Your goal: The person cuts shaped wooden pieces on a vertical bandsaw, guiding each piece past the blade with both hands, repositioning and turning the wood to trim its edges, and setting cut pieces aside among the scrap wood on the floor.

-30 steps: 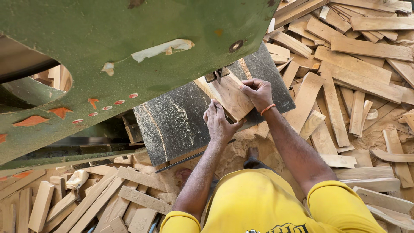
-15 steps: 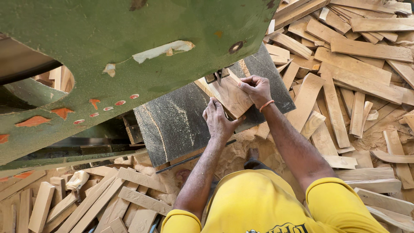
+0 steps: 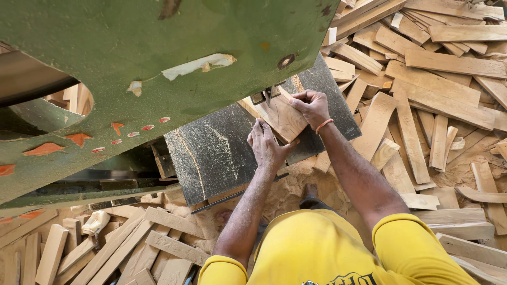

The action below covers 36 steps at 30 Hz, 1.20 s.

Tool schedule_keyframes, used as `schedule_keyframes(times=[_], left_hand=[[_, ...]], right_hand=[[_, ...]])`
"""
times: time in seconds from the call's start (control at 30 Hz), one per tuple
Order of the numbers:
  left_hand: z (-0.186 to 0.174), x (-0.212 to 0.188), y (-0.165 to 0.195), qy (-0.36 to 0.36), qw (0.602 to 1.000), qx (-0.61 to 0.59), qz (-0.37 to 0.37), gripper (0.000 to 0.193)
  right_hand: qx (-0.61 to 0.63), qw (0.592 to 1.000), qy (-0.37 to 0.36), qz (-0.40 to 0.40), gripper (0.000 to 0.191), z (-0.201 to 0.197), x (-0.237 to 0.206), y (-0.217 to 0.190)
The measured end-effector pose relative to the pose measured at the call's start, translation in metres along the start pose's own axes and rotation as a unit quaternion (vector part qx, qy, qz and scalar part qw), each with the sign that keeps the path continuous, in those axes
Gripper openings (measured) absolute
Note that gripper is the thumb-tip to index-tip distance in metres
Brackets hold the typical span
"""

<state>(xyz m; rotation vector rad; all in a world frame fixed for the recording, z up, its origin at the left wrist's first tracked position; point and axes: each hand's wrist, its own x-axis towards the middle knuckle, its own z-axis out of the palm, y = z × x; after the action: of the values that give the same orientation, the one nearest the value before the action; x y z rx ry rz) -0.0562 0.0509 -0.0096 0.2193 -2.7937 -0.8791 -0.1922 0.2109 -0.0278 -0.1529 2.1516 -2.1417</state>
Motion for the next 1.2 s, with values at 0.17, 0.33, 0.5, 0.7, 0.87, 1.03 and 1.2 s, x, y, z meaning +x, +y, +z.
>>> schedule_keyframes(times=[0.17, 0.33, 0.5, 0.7, 0.87, 1.03, 1.2], left_hand=[[0.001, 0.003, 0.001, 0.003, 1.0, 0.002, -0.009, 0.132], [0.002, 0.007, 0.003, 0.011, 1.0, 0.005, -0.011, 0.134], [0.004, 0.01, 0.004, 0.024, 1.0, 0.005, -0.018, 0.134], [0.008, 0.016, 0.006, 0.042, 0.999, 0.005, -0.032, 0.133], [0.009, 0.02, 0.009, 0.069, 0.997, -0.005, -0.04, 0.134], [0.013, 0.022, 0.008, 0.09, 0.995, -0.017, -0.045, 0.132], [0.017, 0.023, 0.005, 0.114, 0.993, -0.007, -0.035, 0.129]], right_hand=[[0.003, 1.0, -0.01, -0.005, 0.019, 0.001, 0.006, 0.0], [-0.014, 1.0, -0.007, 0.001, 0.019, 0.002, 0.012, -0.002], [0.002, 1.0, -0.016, -0.005, 0.018, 0.004, 0.018, -0.005], [-0.031, 0.999, -0.01, -0.029, 0.017, 0.008, 0.027, -0.011], [-0.038, 0.999, 0.008, -0.022, 0.018, 0.013, 0.035, -0.015], [-0.04, 0.999, 0.007, -0.018, 0.018, 0.017, 0.04, -0.019], [-0.069, 0.998, 0.011, -0.003, 0.018, 0.019, 0.043, -0.024]])
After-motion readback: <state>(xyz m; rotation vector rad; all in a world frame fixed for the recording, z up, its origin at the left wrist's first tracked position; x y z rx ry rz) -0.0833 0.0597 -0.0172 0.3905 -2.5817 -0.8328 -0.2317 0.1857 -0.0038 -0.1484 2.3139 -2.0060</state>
